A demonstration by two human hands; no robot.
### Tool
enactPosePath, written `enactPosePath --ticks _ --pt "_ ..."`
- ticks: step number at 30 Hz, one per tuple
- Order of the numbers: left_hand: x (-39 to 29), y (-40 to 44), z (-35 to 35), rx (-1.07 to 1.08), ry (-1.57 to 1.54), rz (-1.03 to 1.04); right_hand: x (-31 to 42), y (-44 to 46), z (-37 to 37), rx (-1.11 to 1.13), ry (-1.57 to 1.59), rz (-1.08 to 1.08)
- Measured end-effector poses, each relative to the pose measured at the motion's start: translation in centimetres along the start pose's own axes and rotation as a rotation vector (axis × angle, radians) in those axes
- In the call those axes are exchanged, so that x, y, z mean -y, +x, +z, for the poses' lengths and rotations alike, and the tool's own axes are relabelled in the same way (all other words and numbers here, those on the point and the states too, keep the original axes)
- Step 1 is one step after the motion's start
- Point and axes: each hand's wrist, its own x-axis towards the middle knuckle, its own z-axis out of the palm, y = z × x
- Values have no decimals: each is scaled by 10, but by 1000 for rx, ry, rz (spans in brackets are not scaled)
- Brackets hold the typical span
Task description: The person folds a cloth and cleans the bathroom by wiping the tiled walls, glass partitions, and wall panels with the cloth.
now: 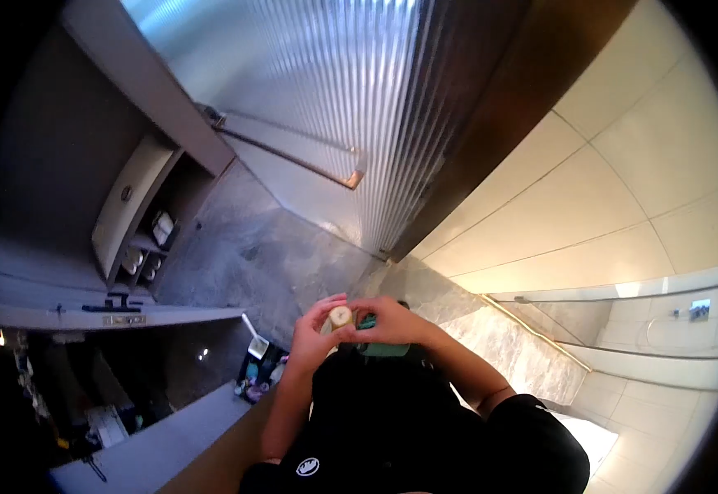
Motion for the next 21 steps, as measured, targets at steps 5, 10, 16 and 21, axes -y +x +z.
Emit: enactPosePath --ticks 5,10,16,21 --pt "9 6 -7 -115 -166 -37 10 -1 -13 -59 -63 86" --pt "79 16 -72 -345 -474 -235 -5 -8 -27 -195 -57 50" --pt "173 -12 -134 -284 -76 -557 -25 -17 -45 -258 -4 143" --pt "264 -58 -152 -422 560 -883 -151 -21 -48 -494 -190 419"
